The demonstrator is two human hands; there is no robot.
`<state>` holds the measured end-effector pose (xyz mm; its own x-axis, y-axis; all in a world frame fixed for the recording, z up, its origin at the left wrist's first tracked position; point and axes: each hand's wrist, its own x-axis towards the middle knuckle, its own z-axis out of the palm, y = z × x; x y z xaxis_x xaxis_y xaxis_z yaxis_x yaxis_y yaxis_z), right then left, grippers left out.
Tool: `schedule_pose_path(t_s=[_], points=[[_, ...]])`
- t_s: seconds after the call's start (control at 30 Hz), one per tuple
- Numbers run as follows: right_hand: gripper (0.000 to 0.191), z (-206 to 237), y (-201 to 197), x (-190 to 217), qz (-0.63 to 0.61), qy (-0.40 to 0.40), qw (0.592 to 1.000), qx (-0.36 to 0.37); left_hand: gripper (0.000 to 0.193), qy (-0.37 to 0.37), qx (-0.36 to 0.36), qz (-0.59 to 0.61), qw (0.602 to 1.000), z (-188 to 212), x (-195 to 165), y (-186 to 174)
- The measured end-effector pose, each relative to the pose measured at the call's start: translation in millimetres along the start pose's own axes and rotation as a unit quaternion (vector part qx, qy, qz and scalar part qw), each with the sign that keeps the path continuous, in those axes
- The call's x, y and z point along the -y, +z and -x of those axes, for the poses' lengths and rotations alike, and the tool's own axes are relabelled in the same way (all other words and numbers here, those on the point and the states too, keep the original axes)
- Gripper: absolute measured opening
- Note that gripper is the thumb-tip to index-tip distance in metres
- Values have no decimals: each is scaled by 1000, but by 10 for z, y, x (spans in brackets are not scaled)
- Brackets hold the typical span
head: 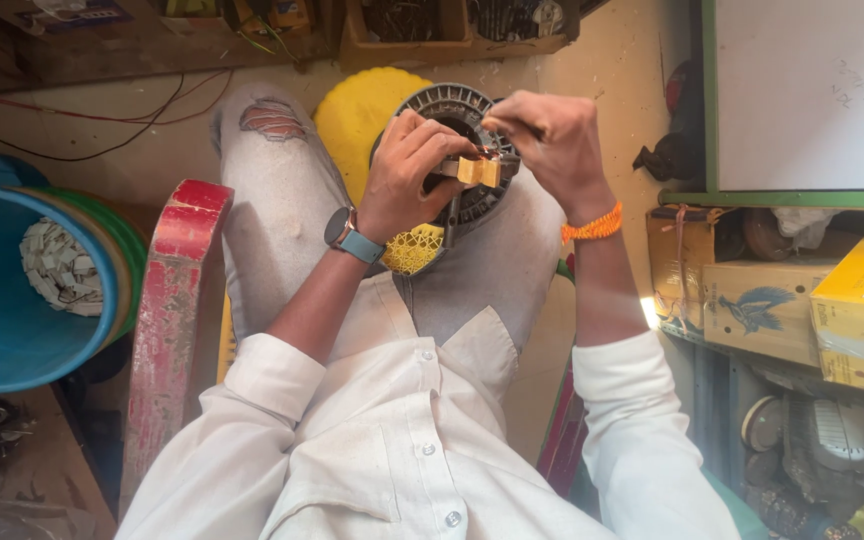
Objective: The person sits with an electric motor armature on their lap and works copper coil windings into its slots, pressing and positioning the windings by hand. They use pliers to adjust a part on the armature and continue fitting the coil assembly into place.
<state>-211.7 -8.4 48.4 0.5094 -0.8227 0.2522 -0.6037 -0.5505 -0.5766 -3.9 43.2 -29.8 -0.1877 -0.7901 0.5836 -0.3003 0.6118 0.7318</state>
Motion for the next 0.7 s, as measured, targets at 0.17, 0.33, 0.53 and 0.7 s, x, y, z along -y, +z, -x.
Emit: schedule_pose_path(t_s=[0.17, 0.33, 0.53, 0.7], points=[[8, -325, 84, -131, 35, -61, 996, 55, 59, -67, 50, 145, 986, -80, 7, -164], [10, -449, 11, 74, 6, -85, 994, 66, 79, -331, 51, 540, 772, -208, 184, -277], [22, -155, -141, 744, 110, -36, 992, 46, 74, -223, 178, 455, 844, -283, 323, -320], [14, 316, 53, 1081, 75, 59, 994, -56, 59, -97, 224, 407, 880, -394, 391, -385]])
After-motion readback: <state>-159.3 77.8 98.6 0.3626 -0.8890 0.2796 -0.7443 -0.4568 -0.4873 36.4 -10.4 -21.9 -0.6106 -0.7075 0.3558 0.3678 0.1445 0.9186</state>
